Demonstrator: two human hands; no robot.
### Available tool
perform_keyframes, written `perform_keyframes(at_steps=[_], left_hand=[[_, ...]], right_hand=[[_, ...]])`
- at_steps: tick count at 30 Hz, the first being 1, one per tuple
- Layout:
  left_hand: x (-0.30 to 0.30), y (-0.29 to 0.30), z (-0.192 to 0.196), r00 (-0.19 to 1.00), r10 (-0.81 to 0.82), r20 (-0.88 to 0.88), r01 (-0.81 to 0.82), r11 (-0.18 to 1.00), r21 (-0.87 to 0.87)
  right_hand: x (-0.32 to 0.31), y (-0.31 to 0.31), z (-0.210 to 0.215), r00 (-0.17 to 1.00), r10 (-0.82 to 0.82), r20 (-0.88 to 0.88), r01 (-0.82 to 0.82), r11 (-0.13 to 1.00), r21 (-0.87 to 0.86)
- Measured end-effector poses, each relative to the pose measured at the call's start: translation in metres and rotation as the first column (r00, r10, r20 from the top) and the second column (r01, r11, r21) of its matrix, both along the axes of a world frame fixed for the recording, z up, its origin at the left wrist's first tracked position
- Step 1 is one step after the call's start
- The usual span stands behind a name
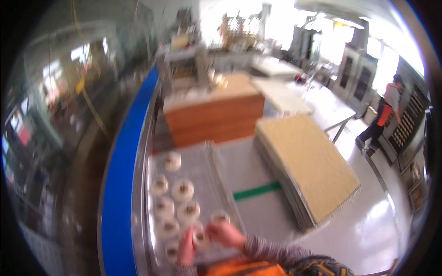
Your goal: The person takes pre-filled dumpling wrappers from a conveyor belt and places them onto a metal tray. They then fold and seal each dumpling by hand before arranging them on the tray.
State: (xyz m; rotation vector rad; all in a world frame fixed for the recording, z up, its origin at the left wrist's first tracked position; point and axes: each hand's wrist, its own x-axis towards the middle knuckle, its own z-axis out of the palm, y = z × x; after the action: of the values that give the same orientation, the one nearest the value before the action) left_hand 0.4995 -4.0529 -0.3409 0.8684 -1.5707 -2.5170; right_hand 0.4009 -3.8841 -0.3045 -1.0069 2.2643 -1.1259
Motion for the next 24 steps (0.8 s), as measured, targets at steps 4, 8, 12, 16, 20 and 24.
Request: perform_keyframes(at_steps=[4, 8, 12, 16, 20, 24], left_hand=[[0.012, 0.021, 0.006, 0.987, 0.120, -0.109, -0.110, 0.990, 0.090], [0.016, 0.032, 0.013, 0.989, 0.150, -0.013, -0.150, 0.984, -0.093], [0.009, 0.024, 0.022, 0.997, 0.073, 0.029, -0.050, 0.873, -0.486], [0.007, 0.005, 0.032, 0.977, -0.200, 0.071, 0.213, 0.936, -0.280], [0.016, 0.012, 0.040, 0.993, -0.088, 0.084, 0.104, 0.972, -0.212], [0.014, 0.018, 0.047, 0.994, -0.051, 0.094, 0.071, 0.972, -0.224]], right_hand=[[0.006, -0.001, -0.004, 0.983, -0.071, -0.168, 0.044, 0.986, -0.161], [0.009, -0.004, 0.015, 0.984, -0.071, 0.166, 0.116, 0.953, -0.281], [0.008, -0.010, 0.033, 0.974, 0.014, -0.227, -0.079, 0.956, -0.281], [0.011, -0.008, 0.035, 0.969, -0.013, 0.248, 0.084, 0.957, -0.278], [0.008, -0.002, 0.031, 0.997, 0.038, 0.068, -0.024, 0.980, -0.199], [0.011, -0.004, 0.027, 0.979, 0.029, -0.203, -0.098, 0.936, -0.339]])
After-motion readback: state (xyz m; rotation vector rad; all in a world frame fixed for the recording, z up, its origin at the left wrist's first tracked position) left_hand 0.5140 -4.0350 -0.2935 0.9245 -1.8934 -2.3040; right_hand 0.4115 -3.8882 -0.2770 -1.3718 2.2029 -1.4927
